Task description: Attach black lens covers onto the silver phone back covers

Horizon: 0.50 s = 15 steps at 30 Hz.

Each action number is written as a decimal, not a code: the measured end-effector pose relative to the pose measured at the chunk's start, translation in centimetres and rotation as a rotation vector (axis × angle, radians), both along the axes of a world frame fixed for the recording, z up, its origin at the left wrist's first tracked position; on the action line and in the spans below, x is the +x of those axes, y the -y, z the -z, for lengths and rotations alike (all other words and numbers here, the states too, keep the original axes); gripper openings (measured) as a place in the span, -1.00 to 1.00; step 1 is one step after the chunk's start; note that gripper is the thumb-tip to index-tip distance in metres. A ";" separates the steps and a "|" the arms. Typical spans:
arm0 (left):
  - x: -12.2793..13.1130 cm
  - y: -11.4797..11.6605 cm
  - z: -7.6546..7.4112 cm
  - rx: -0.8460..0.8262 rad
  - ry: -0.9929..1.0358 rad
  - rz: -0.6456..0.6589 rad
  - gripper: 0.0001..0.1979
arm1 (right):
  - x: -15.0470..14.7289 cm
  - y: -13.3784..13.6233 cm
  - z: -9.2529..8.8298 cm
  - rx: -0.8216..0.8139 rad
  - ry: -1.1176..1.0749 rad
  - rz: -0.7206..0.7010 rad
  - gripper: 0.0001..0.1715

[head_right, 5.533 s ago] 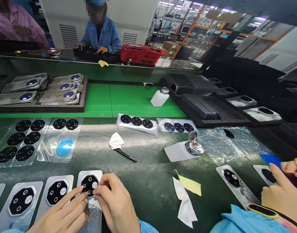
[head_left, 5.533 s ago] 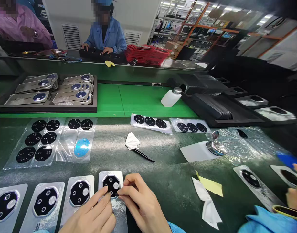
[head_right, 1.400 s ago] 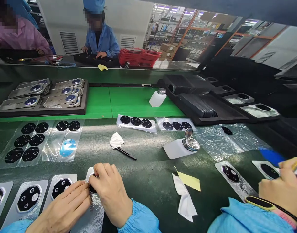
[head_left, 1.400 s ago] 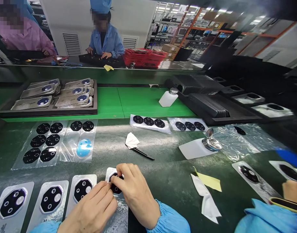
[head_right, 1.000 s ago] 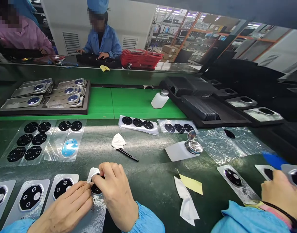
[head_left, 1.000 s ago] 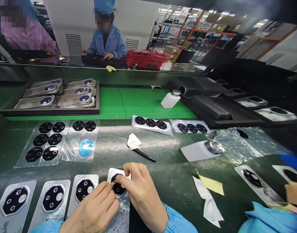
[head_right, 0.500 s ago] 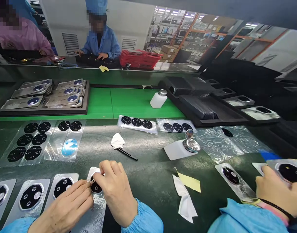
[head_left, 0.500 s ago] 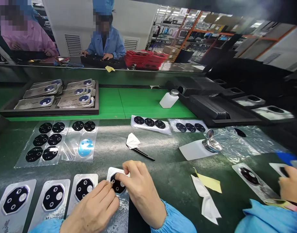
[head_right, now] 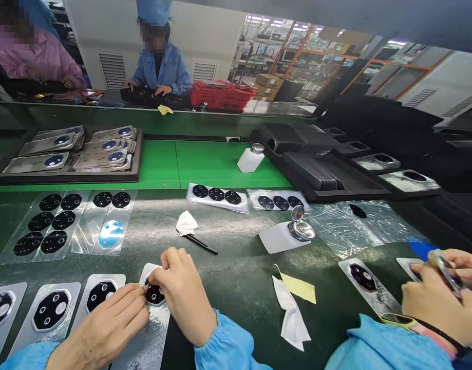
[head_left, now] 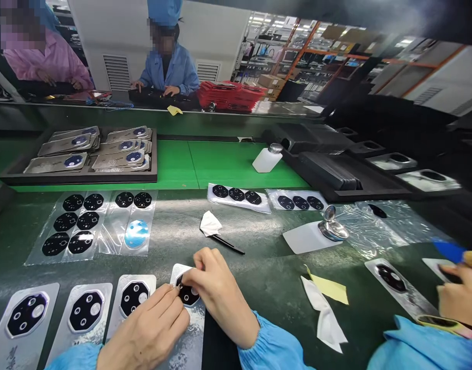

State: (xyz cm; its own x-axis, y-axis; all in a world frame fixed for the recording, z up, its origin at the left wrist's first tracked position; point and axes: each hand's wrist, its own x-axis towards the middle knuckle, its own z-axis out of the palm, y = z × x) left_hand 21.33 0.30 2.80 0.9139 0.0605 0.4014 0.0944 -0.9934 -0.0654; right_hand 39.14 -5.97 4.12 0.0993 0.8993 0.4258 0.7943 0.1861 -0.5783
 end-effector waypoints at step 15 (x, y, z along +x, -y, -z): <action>-2.1 1.1 -2.3 0.045 0.132 0.182 -0.70 | 1.6 0.9 2.0 -0.033 -0.792 0.198 -0.65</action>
State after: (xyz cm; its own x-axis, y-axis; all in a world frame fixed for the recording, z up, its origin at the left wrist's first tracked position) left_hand 19.22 -0.78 5.13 0.8474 -0.1211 0.5170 -0.0751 -0.9912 -0.1090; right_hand 40.71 -6.89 2.09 0.5180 0.8444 0.1365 0.1643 0.0583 -0.9847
